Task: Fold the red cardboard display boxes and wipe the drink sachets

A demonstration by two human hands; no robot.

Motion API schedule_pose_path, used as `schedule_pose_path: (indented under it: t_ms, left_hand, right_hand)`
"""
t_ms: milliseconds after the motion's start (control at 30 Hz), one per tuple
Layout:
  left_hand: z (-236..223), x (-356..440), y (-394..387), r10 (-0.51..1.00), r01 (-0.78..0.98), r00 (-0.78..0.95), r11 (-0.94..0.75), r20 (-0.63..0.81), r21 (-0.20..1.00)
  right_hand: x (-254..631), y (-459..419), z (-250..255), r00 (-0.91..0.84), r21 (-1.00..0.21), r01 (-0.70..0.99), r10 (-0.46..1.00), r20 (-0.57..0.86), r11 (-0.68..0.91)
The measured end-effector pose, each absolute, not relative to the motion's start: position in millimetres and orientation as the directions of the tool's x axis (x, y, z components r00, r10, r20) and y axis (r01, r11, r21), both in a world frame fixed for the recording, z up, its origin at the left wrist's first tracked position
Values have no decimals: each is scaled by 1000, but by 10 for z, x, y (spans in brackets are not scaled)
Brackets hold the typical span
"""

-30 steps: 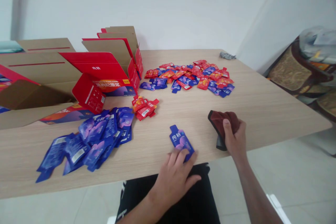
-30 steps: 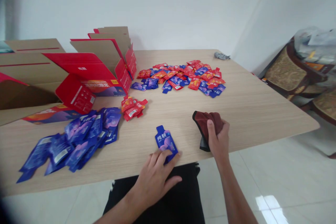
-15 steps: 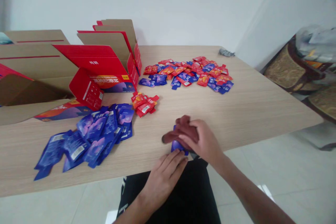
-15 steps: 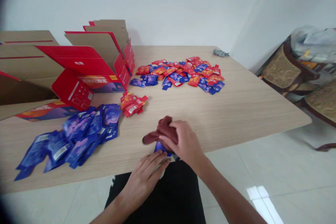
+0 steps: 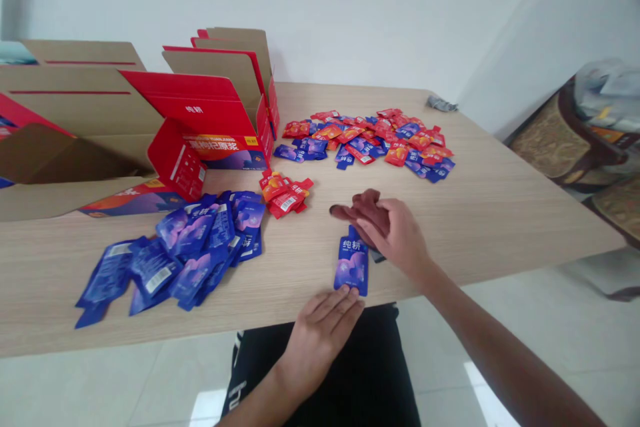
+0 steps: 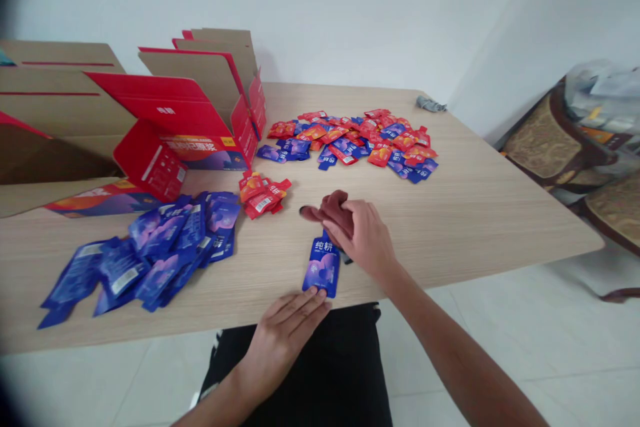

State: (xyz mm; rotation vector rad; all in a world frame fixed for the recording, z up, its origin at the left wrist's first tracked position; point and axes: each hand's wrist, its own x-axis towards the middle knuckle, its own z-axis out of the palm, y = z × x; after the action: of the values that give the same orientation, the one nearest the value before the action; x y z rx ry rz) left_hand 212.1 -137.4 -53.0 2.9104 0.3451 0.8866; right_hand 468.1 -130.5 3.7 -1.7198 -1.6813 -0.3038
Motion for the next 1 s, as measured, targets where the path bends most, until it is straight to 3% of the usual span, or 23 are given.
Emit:
schedule_pose_path:
  t_ms: [100,167,400,500,567,667,733,900,1000]
  left_hand:
    - [-564,2139,-1394,269,196,777,-962,569,188]
    - [-572,2147,-1402,291,201,770,-955,567,217]
    - [-517,2143,-1382,273,188,784,-960,558,205]
    - [-513,2140,-1374,285,191,788,-956,546,223]
    - [-526,2141,-1374,287,188,784,-955,550,231]
    - [-553,2144,-1377,295,174,765,-950,572,258]
    - [-559,2143,-1377,306,174,761,-946,572,274]
    - [-529,2133,-1356,259,162,784,-963,564,217]
    - [-525,2127,-1346,268,170,786,-960,557,223]
  right_hand:
    - [4394,-1593,-47,-147,-316,889,860,488,331]
    - [4339,-1641,-160,-268,-299,862,869,416,409]
    - [4941,-1051,-148,-44,-150,981,888,458,125]
    - [4910,-1103,35,90,-217,975,796,599,53]
    - [4710,-1300,90,97,-294,949,778,621,117]
    - [4383,-1595,15,-198,-291,882,851,487,371]
    - [4304,-1644,-102,-324,-278,843,848,420,460]
    - [4701,-1208,-231,-129,-228,944,903,409,238]
    - [4929,-1019,-94,-9,-177,978,873,488,108]
